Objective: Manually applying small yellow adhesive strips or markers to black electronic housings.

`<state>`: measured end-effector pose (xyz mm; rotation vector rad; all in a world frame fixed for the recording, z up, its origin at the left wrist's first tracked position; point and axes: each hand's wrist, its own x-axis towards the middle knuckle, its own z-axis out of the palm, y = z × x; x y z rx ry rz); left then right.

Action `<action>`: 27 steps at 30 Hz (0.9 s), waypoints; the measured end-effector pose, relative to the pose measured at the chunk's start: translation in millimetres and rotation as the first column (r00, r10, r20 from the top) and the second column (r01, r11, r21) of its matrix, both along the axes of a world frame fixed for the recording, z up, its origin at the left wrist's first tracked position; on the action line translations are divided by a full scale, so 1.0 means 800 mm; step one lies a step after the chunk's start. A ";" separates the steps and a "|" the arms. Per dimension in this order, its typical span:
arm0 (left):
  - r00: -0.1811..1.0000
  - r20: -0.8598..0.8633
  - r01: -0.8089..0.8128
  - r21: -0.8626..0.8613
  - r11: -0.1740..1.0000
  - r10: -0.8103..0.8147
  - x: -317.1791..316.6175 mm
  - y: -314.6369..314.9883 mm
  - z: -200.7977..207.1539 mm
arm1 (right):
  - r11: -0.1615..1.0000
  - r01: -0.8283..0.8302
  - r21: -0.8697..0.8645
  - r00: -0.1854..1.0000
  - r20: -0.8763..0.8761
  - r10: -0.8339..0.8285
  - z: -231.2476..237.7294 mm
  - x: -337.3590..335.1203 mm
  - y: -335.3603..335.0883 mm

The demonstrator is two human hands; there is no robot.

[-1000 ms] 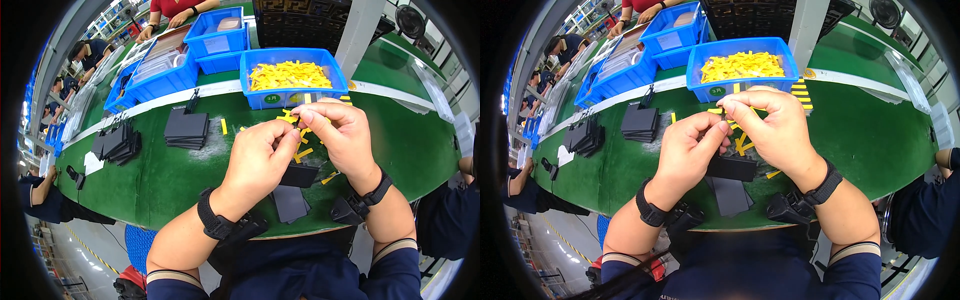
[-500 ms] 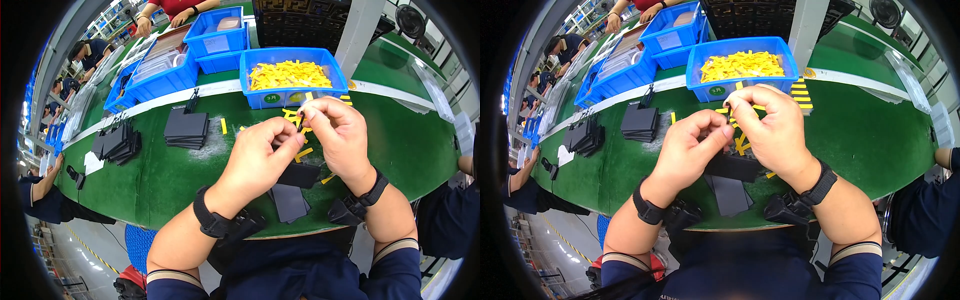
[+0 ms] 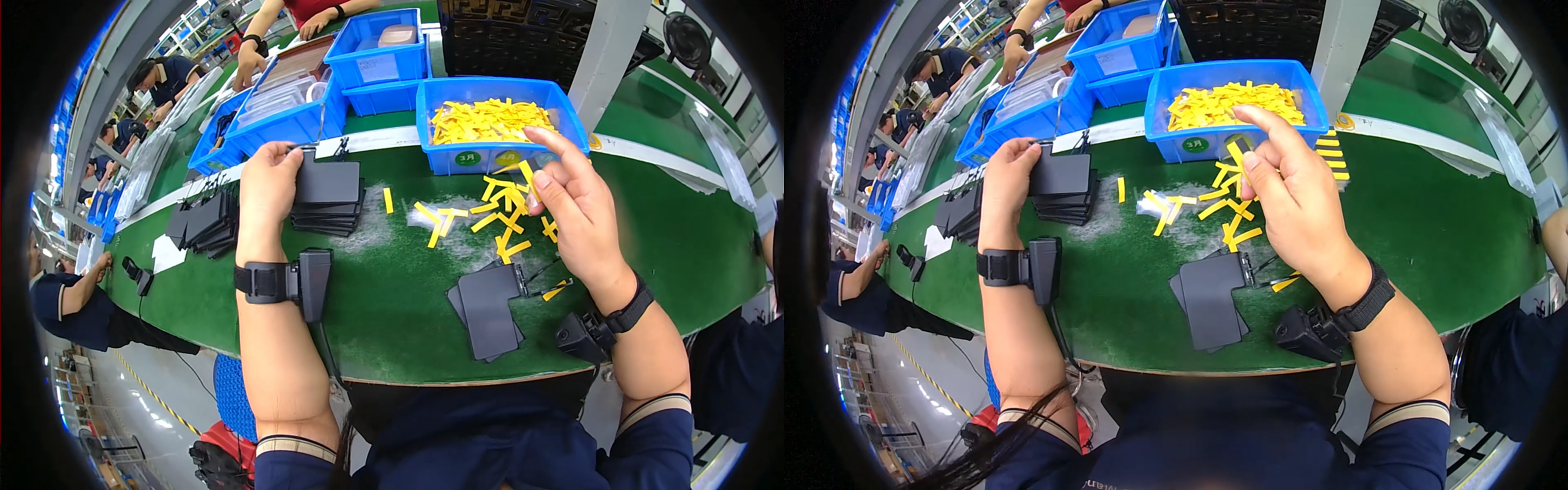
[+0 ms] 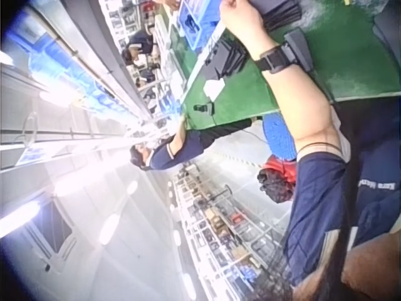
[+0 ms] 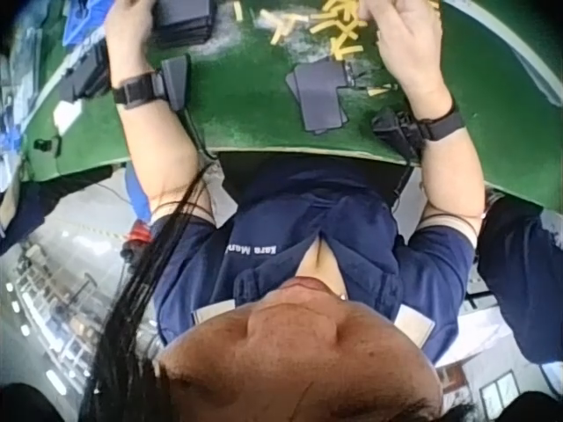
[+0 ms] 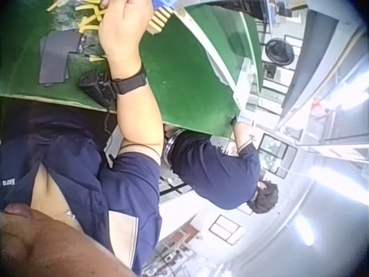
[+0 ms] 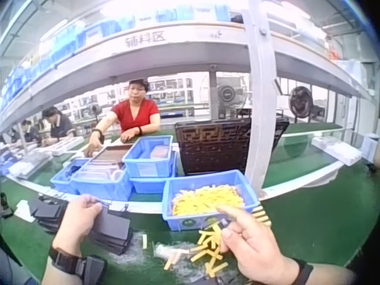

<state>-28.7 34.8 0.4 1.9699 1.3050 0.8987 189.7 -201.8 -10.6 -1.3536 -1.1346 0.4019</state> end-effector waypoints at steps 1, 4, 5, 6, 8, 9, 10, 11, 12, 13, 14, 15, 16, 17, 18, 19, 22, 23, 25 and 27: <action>1.000 0.001 0.000 0.000 1.000 0.000 0.001 -0.002 -0.001 | 1.000 0.000 0.000 1.000 0.001 0.000 -0.002 0.001 0.001; 0.930 -0.287 -0.039 0.546 0.837 0.230 0.014 -0.026 -0.005 | 0.999 -0.025 -0.023 0.998 0.056 0.026 -0.006 0.003 0.003; 0.971 -0.216 0.030 0.526 0.850 0.099 0.024 -0.040 -0.001 | 0.998 -0.043 -0.037 0.992 0.120 0.047 -0.005 0.002 0.003; 0.990 -0.140 0.101 0.512 0.853 -0.034 0.035 -0.058 0.003 | 0.997 -0.060 -0.051 0.981 0.183 0.069 -0.004 0.001 0.003; 0.908 0.094 0.389 0.181 0.903 -0.409 0.059 -0.102 0.007 | 0.995 -0.084 -0.051 0.977 0.190 0.092 -0.005 -0.003 0.004; 0.840 0.088 0.506 0.226 0.832 -0.535 0.068 -0.121 0.010 | 0.993 -0.097 -0.060 0.974 0.197 0.107 -0.003 -0.006 0.003; 0.755 0.076 0.614 0.270 0.742 -0.652 0.075 -0.136 0.010 | 0.992 -0.107 -0.070 0.971 0.205 0.120 -0.003 -0.009 0.003; 0.729 0.133 0.643 0.203 0.738 -0.671 0.079 -0.146 0.007 | 0.989 -0.129 -0.073 0.978 0.155 0.139 -0.006 -0.011 0.004; 0.704 0.189 0.672 0.137 0.728 -0.685 0.082 -0.154 0.005 | 0.989 -0.127 -0.073 0.978 0.156 0.137 -0.007 -0.011 0.004; 0.709 0.196 0.662 0.147 0.735 -0.677 0.085 -0.158 0.004 | 0.992 -0.114 -0.055 0.980 0.160 0.121 -0.008 -0.011 0.003; 0.707 0.197 0.663 0.147 0.734 -0.679 0.086 -0.158 0.004 | 0.994 -0.101 -0.037 0.981 0.165 0.106 -0.009 -0.011 0.003; 0.666 0.362 0.706 -0.023 0.708 -0.652 0.086 -0.156 0.002 | 0.999 -0.041 0.020 0.984 0.177 0.037 -0.011 -0.013 0.005; 0.627 0.516 0.746 -0.182 0.641 -0.584 0.086 -0.153 0.000 | 0.999 -0.039 0.020 0.984 0.176 0.035 -0.011 -0.013 0.005; 0.627 0.515 0.746 -0.183 0.640 -0.584 0.086 -0.148 -0.003 | 0.998 0.025 0.065 0.969 0.246 -0.040 -0.010 -0.012 0.005; 0.640 0.539 0.742 -0.252 0.621 -0.547 0.086 -0.141 -0.005 | 0.990 0.083 0.114 0.943 0.311 -0.115 -0.007 -0.013 0.004; 0.655 0.560 0.736 -0.319 0.597 -0.508 0.085 -0.134 -0.008 | 0.987 0.135 0.089 0.973 0.174 -0.149 -0.003 -0.013 0.003; 0.842 -0.097 0.524 -0.094 0.847 -0.531 0.084 -0.114 -0.028 | 0.972 0.189 0.140 0.977 0.072 -0.201 -0.001 0.005 0.004; 0.789 -0.422 0.532 0.106 0.840 -0.446 0.082 -0.112 -0.032 | 0.972 0.186 0.143 0.978 0.071 -0.198 -0.001 0.007 0.004; 0.787 -0.443 0.555 0.203 0.807 -0.430 0.084 -0.126 -0.027 | 0.969 0.197 0.148 0.957 0.185 -0.223 0.003 0.003 0.001; 0.763 -0.402 0.634 0.316 0.706 -0.506 0.084 -0.151 -0.014 | 0.966 0.188 0.175 0.911 0.337 -0.238 0.003 0.000 0.001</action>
